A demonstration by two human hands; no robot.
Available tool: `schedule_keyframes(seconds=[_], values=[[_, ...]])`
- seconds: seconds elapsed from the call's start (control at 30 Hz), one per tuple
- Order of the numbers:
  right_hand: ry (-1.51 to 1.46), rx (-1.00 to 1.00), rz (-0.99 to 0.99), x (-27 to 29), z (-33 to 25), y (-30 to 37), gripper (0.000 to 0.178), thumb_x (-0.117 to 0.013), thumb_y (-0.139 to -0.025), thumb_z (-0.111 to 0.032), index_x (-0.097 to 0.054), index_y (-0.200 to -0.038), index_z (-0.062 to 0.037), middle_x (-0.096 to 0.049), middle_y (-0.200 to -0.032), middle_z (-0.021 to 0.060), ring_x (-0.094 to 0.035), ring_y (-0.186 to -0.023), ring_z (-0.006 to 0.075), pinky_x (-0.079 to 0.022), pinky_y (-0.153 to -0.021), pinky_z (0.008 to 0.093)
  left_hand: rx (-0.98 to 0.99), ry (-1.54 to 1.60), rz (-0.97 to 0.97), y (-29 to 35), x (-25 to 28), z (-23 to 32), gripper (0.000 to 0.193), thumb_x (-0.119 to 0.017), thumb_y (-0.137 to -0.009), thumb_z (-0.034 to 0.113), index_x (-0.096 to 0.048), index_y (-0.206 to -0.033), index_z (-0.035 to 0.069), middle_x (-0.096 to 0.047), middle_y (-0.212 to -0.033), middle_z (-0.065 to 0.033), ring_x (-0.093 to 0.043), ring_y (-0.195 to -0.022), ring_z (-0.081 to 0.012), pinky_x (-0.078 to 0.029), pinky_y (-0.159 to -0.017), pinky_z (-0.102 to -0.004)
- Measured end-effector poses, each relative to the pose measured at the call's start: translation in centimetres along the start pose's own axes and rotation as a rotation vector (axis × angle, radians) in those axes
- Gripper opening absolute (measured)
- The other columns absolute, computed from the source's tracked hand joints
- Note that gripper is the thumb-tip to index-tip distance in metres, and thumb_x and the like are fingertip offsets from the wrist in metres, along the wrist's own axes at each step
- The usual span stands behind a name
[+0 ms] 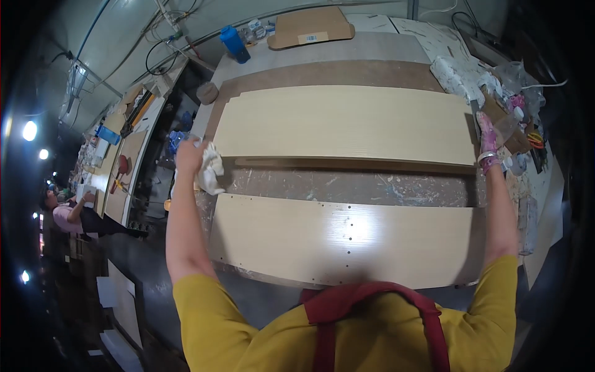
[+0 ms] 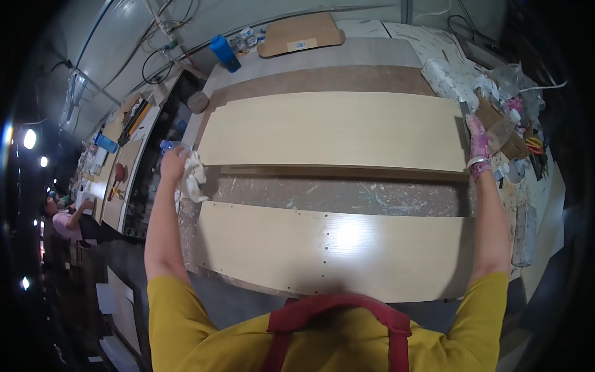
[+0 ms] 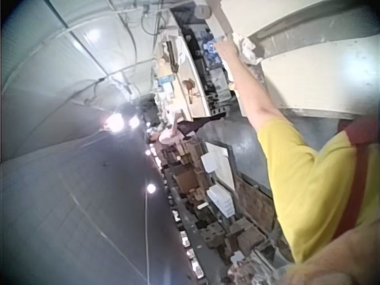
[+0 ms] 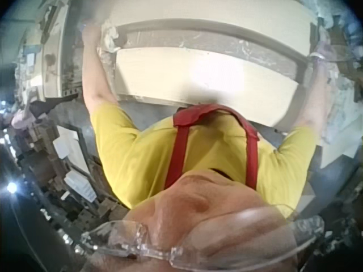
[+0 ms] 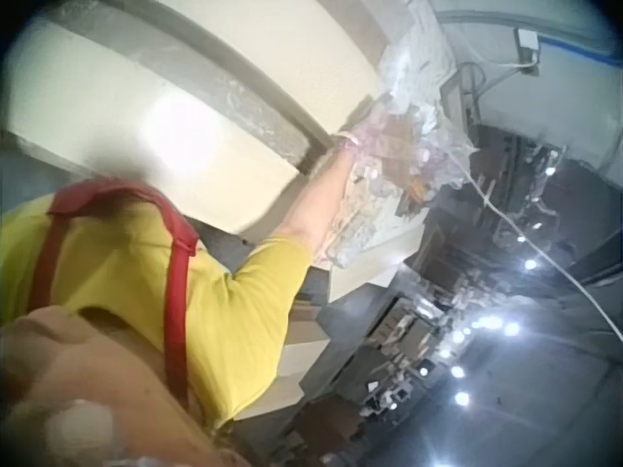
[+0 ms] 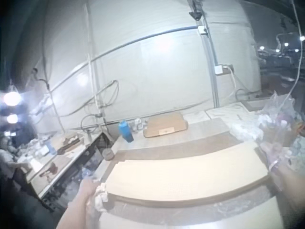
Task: The person sands a light-colored wooden board using a sanding block held in the right hand while wearing a pink glove. They repeatedly wipe the surface with a white cloth held in the left hand to remove dust. The person flips the board over to sand the other side and continues the process of sanding and wiping.
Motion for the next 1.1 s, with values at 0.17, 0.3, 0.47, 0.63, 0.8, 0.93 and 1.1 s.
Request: schedule_keyframes(seconds=[0.17, 0.3, 0.47, 0.63, 0.8, 0.93, 1.1], values=[[-0.216, 0.057, 0.140, -0.1, -4.1, 2.9, 0.043, -0.055, -0.096, -0.027, -0.055, -0.129, 0.0010, -0.055, -0.132, 0.0082, -0.051, -0.120, 0.0188, -0.034, -0.108, 0.0316, -0.308, -0.009, -0.057, 4.0, 3.1, 8.7, 0.050, -0.067, -0.082, 0.043, -0.063, -0.119, 0.010, -0.059, -0.119, -0.0210, -0.059, -0.107, -0.0370, -0.049, -0.087, -0.0440], [-0.639, -0.060, 0.084, -1.9, -6.7, 10.2, 0.039, -0.056, -0.096, -0.030, -0.061, -0.121, -0.0010, -0.063, -0.117, 0.0052, -0.057, -0.108, 0.0154, -0.042, -0.100, 0.0301, -0.385, -0.147, -0.156, 8.8, -1.8, 14.0, 0.065, -0.069, -0.078, 0.051, -0.055, -0.132, 0.018, -0.053, -0.131, -0.0195, -0.058, -0.111, -0.0366, -0.050, -0.089, -0.0453], [-0.309, -0.002, -0.141, -3.9, -10.1, 13.6, 0.057, -0.054, -0.095, -0.039, -0.049, -0.136, 0.0004, -0.054, -0.131, 0.0088, -0.047, -0.123, 0.0165, -0.030, -0.108, 0.0286, -0.362, -0.227, -0.067, 7.0, -2.7, 15.1, 0.062, -0.068, -0.079, 0.049, -0.056, -0.130, 0.015, -0.058, -0.126, -0.0158, -0.060, -0.106, -0.0353, -0.050, -0.087, -0.0442], [-0.579, -0.148, 0.021, 1.6, -12.0, 15.8, 0.045, -0.059, -0.094, -0.036, -0.056, -0.126, -0.0050, -0.062, -0.113, 0.0014, -0.061, -0.096, 0.0127, -0.050, -0.083, 0.0273, -0.314, 0.242, -0.043, 11.0, -0.3, 18.3, 0.036, -0.064, -0.089, 0.033, -0.066, -0.113, 0.006, -0.067, -0.104, -0.0146, -0.064, -0.095, -0.0300, -0.049, -0.082, -0.0386], [-0.448, -0.272, 0.316, 15.7, -6.6, 25.7, 0.045, -0.056, -0.096, -0.035, -0.051, -0.133, -0.0090, -0.061, -0.116, 0.0064, -0.062, -0.099, 0.0174, -0.052, -0.082, 0.0314, -0.233, 0.494, 0.040, 18.0, 1.2, 15.2, 0.027, -0.060, -0.093, 0.024, -0.066, -0.099, -0.001, -0.066, -0.088, -0.0113, -0.060, -0.079, -0.0223, -0.047, -0.075, -0.0330], [-0.713, -0.347, 0.394, 20.3, -3.8, 33.4, 0.041, -0.051, -0.099, -0.034, -0.049, -0.131, -0.0091, -0.062, -0.116, 0.0118, -0.065, -0.097, 0.0243, -0.053, -0.088, 0.0374, 0.180, 0.679, 0.098, 22.0, -2.2, 3.4, 0.040, -0.065, -0.089, 0.028, -0.060, -0.114, -0.004, -0.064, -0.108, -0.0180, -0.058, -0.100, -0.0291, -0.044, -0.090, -0.0375], [-0.710, -0.369, 0.507, 19.2, -2.6, 36.5, 0.038, -0.048, -0.100, -0.030, -0.048, -0.130, -0.0065, -0.062, -0.117, 0.0151, -0.066, -0.098, 0.0268, -0.053, -0.089, 0.0370, -0.118, 0.392, -0.082, 25.5, -8.1, 16.0, 0.084, -0.076, -0.077, 0.036, -0.037, -0.140, -0.002, -0.030, -0.147, -0.0269, -0.020, -0.140, -0.0429, -0.014, -0.117, -0.0478]])
Point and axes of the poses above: each hand's wrist, its own y-axis away from the middle knuckle, its own x-axis out of the back of the hand, z = x × y, the point moved 5 cm from there along -y, towards the middle knuckle
